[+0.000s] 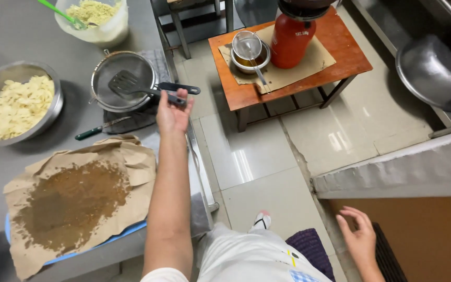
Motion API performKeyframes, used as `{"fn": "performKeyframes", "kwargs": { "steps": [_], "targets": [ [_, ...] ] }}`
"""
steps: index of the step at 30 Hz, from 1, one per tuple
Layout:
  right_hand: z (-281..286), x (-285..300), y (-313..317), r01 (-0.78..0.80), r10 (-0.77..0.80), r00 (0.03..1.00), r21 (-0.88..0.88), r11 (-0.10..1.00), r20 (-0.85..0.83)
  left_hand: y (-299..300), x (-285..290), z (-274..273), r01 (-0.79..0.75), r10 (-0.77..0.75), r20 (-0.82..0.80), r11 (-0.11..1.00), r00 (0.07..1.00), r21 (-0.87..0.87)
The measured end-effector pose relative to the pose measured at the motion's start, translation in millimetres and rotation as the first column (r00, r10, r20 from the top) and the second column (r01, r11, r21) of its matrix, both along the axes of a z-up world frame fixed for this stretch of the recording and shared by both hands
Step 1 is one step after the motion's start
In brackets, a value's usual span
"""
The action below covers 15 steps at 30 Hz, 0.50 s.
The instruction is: Stirring food in a wok and transferring fried food from a tray into paper packaging.
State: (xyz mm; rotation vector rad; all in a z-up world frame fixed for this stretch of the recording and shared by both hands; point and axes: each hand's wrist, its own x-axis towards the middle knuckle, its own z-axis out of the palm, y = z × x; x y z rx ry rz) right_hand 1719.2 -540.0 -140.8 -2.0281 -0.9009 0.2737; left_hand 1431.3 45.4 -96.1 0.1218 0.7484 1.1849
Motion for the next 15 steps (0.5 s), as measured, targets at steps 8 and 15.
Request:
{"fn": "performKeyframes", "kwargs": {
  "steps": [8,15],
  "targets": [
    [-54.5,42.2,-27.6,0.111,-0.111,0.98,-0.009,0.994,-0.167,-15.9,-23.6,7.0,-0.252,0.248,-0.128,0.968,0.96,-0.013],
    [-53.4,75.2,14.2,-0.029,0.01,0.978,-0.087,0.996,-0.208,-78.2,22.0,68.2,-0.151,0.216,-0.301,0.962,0.929,0.227]
  ]
}}
